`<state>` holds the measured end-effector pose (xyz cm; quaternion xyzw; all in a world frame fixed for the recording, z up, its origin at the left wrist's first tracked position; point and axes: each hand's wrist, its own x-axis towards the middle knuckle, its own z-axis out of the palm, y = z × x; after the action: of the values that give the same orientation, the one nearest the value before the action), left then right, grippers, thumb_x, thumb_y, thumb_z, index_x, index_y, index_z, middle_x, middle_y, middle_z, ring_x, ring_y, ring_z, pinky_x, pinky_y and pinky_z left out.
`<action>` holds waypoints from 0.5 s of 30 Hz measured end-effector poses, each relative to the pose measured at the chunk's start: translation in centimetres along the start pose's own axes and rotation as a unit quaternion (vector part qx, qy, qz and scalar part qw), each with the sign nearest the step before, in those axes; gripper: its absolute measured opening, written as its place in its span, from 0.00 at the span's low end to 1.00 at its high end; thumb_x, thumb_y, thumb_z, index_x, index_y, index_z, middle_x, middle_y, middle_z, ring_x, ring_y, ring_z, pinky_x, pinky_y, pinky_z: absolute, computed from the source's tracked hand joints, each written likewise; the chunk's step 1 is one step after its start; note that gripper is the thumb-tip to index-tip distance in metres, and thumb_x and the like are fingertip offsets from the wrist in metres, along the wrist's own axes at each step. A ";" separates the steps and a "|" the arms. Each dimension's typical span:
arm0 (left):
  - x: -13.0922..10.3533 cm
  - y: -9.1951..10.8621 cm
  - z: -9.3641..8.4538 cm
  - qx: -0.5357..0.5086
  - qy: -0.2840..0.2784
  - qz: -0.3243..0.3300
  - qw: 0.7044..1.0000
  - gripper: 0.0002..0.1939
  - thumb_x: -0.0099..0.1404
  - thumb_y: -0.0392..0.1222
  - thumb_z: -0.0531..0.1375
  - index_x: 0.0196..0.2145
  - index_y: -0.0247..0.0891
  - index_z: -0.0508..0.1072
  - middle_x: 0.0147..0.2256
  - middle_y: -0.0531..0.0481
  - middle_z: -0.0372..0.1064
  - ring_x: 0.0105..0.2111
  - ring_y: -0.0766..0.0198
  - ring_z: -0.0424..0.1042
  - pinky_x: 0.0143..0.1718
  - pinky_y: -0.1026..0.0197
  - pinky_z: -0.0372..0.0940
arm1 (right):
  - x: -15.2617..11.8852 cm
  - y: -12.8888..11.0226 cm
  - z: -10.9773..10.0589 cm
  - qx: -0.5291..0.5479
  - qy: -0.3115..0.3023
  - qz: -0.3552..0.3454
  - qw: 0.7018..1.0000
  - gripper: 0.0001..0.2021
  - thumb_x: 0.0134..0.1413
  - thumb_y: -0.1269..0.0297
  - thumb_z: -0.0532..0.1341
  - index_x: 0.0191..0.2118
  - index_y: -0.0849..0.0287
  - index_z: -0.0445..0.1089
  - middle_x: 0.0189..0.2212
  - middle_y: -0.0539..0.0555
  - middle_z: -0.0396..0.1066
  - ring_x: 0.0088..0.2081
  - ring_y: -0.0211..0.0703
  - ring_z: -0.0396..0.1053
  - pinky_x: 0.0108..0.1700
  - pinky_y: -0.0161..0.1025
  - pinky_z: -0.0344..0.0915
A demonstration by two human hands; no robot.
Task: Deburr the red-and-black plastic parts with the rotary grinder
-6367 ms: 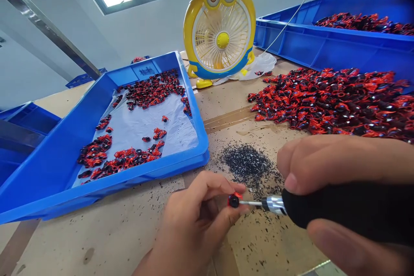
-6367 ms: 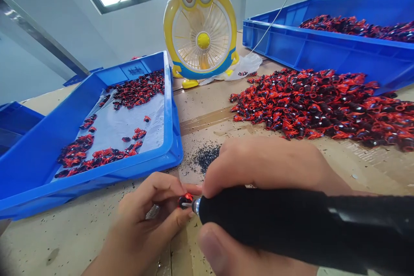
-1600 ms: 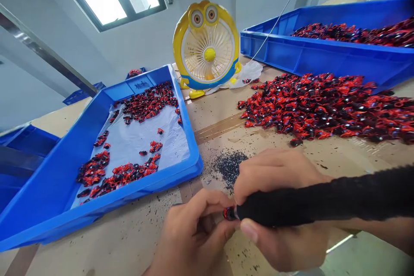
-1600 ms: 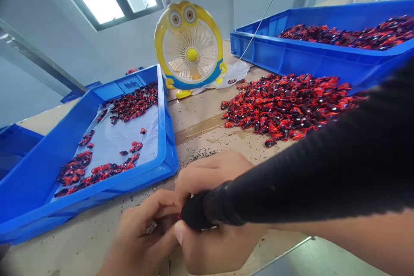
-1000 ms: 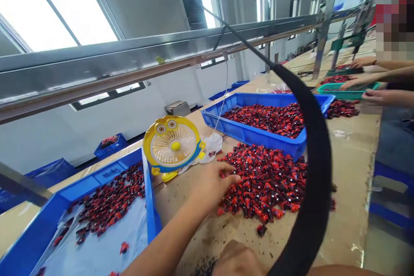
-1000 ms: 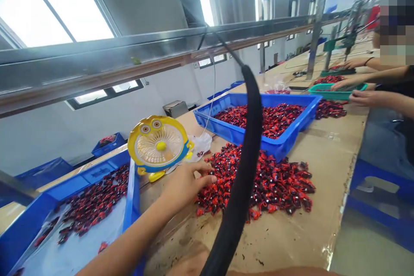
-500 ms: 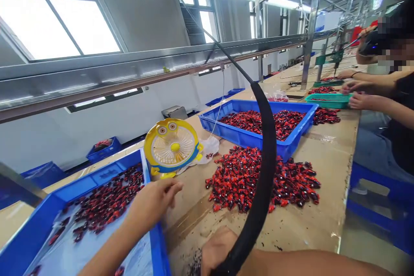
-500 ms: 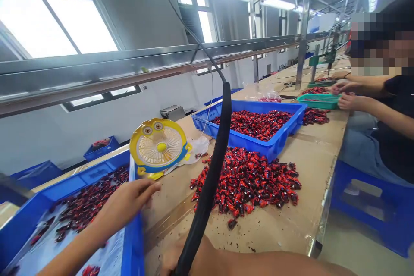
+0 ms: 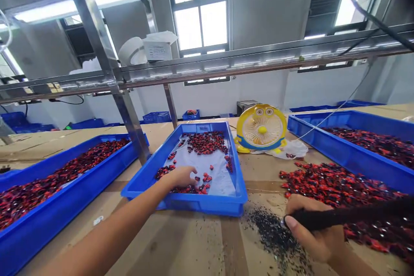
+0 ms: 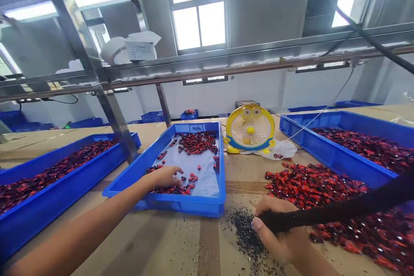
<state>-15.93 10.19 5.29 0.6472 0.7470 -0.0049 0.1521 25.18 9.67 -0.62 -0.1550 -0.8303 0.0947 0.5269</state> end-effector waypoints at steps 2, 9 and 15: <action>0.7 1.3 0.7 -0.016 -0.009 0.023 1.000 0.19 0.77 0.46 0.67 0.61 0.39 0.75 0.60 0.41 0.75 0.54 0.50 0.79 0.54 0.42 0.78 | 0.1 -0.7 0.1 -0.011 -0.007 -0.004 1.000 0.20 0.77 0.55 0.60 0.31 0.59 0.67 0.21 0.42 0.63 0.20 0.31 0.61 0.21 0.30 0.58; 2.1 3.2 0.8 -0.093 0.007 0.054 0.994 0.18 0.77 0.46 0.67 0.60 0.40 0.77 0.60 0.42 0.75 0.54 0.49 0.79 0.53 0.45 0.78 | 0.3 -1.7 0.6 -0.005 -0.015 0.004 1.000 0.20 0.76 0.52 0.62 0.33 0.60 0.69 0.22 0.43 0.65 0.21 0.32 0.63 0.24 0.31 0.63; -1.1 5.1 -0.7 -0.213 0.135 0.145 0.957 0.16 0.77 0.46 0.67 0.58 0.37 0.77 0.56 0.42 0.78 0.50 0.52 0.81 0.51 0.45 0.79 | 3.8 -2.0 -0.1 0.008 0.031 -0.005 0.999 0.20 0.75 0.51 0.63 0.33 0.60 0.69 0.23 0.43 0.65 0.22 0.32 0.64 0.24 0.31 0.63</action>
<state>-10.99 10.10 7.14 0.6962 0.6420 0.2638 0.1831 23.41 9.17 3.32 -0.1495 -0.8133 0.0941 0.5544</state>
